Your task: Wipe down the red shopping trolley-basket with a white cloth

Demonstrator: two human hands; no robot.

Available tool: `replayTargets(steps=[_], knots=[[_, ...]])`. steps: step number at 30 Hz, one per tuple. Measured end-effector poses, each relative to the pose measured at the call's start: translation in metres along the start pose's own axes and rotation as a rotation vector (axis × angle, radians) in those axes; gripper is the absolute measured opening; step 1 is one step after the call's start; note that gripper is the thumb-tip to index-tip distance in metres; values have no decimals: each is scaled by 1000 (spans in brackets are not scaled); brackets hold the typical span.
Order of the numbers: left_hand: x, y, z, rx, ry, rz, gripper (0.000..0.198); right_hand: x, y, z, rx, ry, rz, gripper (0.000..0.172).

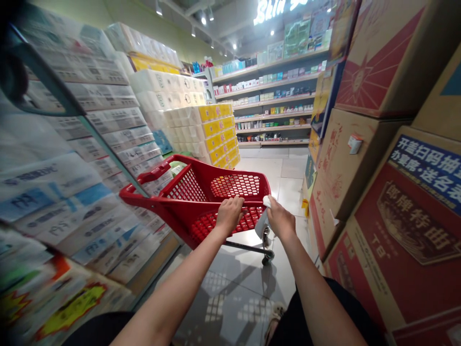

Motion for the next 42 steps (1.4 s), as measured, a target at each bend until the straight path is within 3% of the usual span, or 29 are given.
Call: replayTargets(steps=[9,12,19,21,24,29,35,42], knots=[[8,1,1,33,0,-6,34,-58,14,-13,44,-261,13,60],[9,-1,0,28,9,-12,36,-51,9,-13,55,-290,3,57],[11,-4,-1,-1,13,-20,56,7,-5,-2,-7,19,2,50],[12,-4,-1,-4,-1,-13,57,1,-2,-3,3,-6,5,51],[13,-4,0,-11,-17,-8,54,-26,7,-8,35,-108,1,55],[14,-5,0,-7,-32,32,30,-61,17,-14,16,-285,39,61],[13,-6,0,6,4,36,32,-46,3,-15,119,-364,-39,57],[12,-5,2,-3,-1,14,41,-26,2,-15,293,-192,-82,56]])
Point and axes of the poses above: each hand's wrist, its own z-axis towards the middle knuckle, its own y-axis out of the palm, x = y × z, the point moved 4 cm from there along z, towards the middle knuckle, and after that the axes turned 9 degrees about -x, right-handed, at the moved point
